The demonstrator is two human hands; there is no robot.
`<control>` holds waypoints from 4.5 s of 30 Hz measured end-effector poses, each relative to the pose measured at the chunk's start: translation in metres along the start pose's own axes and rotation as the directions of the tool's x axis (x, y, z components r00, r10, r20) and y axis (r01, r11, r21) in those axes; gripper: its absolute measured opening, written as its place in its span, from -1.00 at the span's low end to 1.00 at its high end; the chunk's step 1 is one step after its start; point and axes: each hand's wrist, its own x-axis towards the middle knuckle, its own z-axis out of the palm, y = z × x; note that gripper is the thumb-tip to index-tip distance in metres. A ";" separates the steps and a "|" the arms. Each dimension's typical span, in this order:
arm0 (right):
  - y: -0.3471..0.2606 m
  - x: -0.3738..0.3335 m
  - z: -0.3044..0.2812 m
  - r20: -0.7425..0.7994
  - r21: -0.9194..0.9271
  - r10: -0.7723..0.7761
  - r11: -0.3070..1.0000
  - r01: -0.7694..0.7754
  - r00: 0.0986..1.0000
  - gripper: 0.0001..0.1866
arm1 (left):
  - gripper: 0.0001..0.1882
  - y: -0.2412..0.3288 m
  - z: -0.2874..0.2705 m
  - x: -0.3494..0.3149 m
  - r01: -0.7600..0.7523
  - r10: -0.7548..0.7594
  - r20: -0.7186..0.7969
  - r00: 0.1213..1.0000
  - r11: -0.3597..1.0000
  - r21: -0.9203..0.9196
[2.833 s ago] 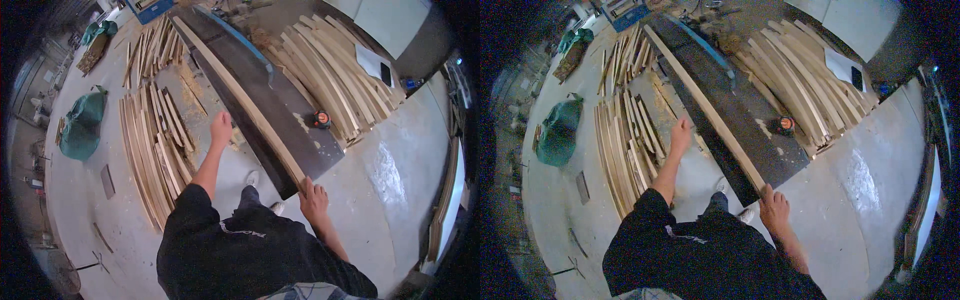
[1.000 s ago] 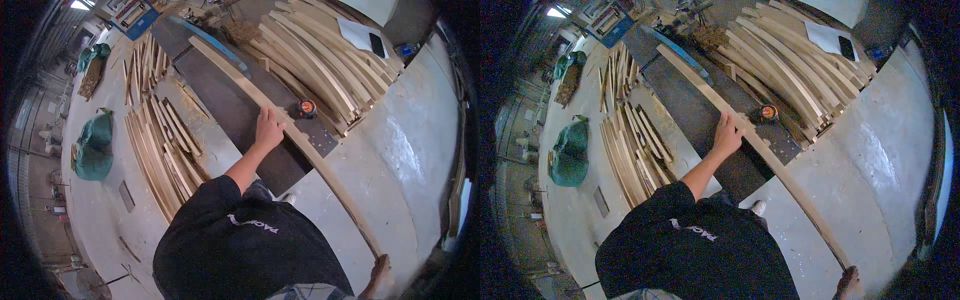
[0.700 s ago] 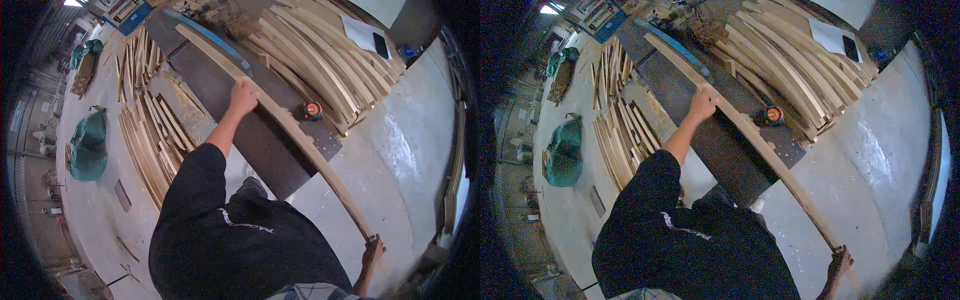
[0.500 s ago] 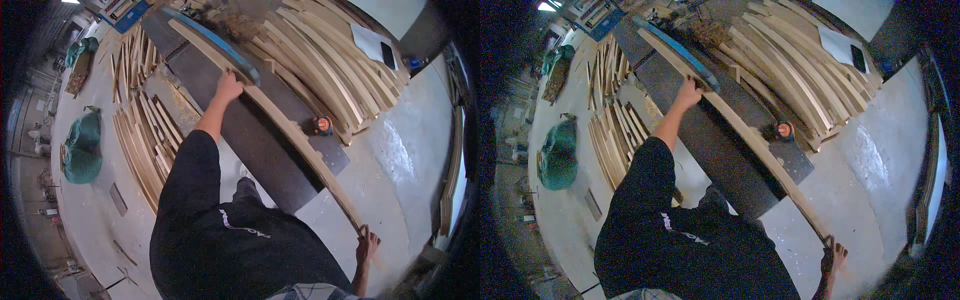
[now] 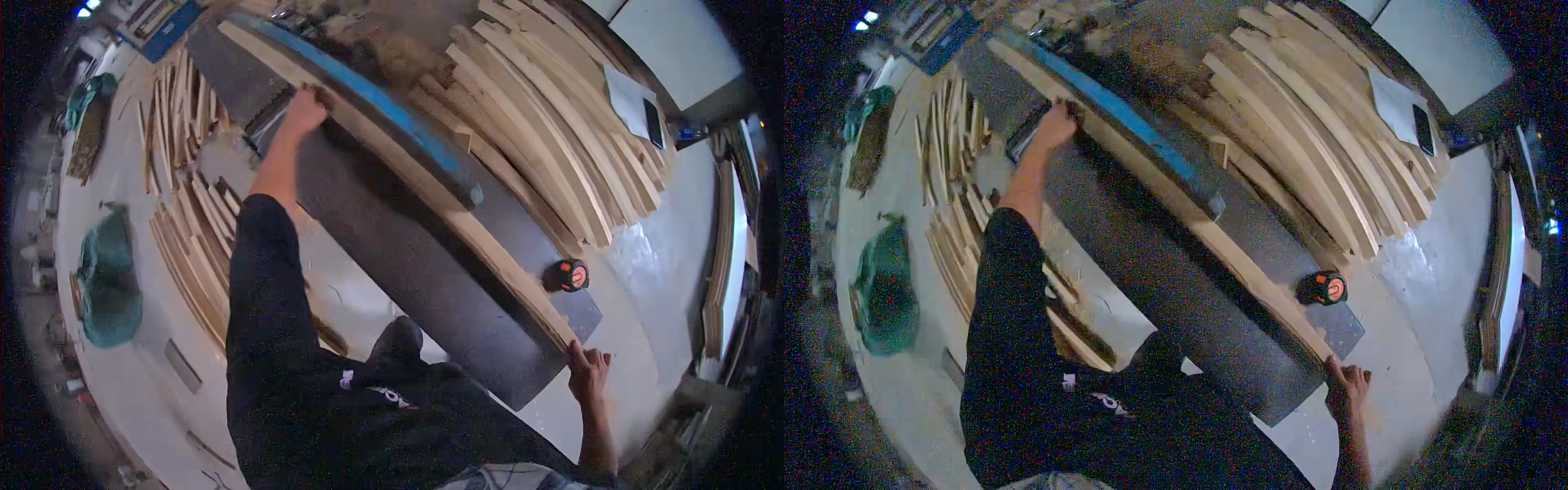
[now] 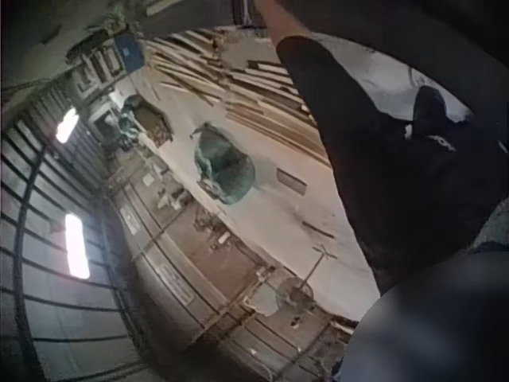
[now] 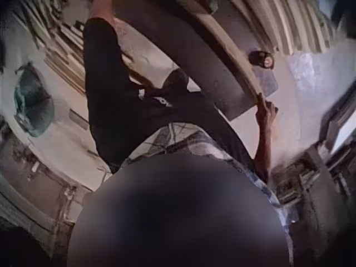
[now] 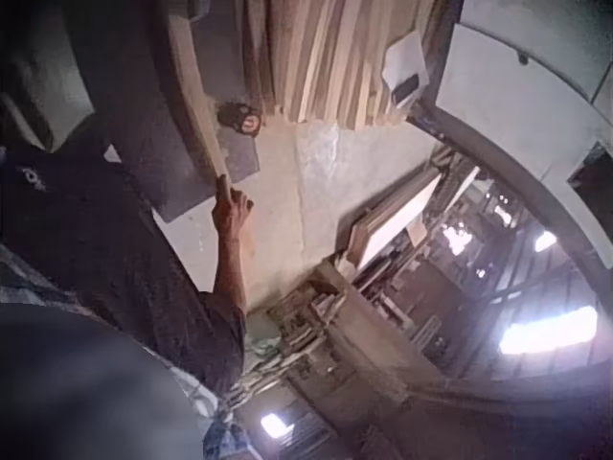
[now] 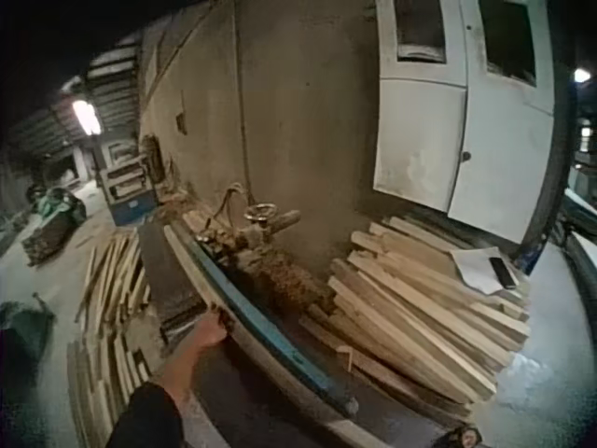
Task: Smoothing wooden planks using a jointer machine in a factory.
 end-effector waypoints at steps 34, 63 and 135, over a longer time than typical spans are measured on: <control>0.071 -0.086 0.036 -0.165 0.058 0.035 0.998 -0.026 0.986 -0.33 | -0.05 0.247 0.080 -0.232 0.041 -0.044 -0.060 0.997 0.998 -0.049; -0.097 0.135 -0.053 0.175 -0.302 -0.575 0.741 0.600 0.799 -0.04 | -0.41 0.098 0.054 -0.115 -0.034 0.030 -0.215 0.976 0.999 -0.014; -0.550 0.661 -0.089 -0.043 -0.631 -0.928 0.312 0.710 0.370 -0.67 | -0.71 0.081 0.074 -0.257 -0.285 0.146 -0.413 0.899 0.911 -0.298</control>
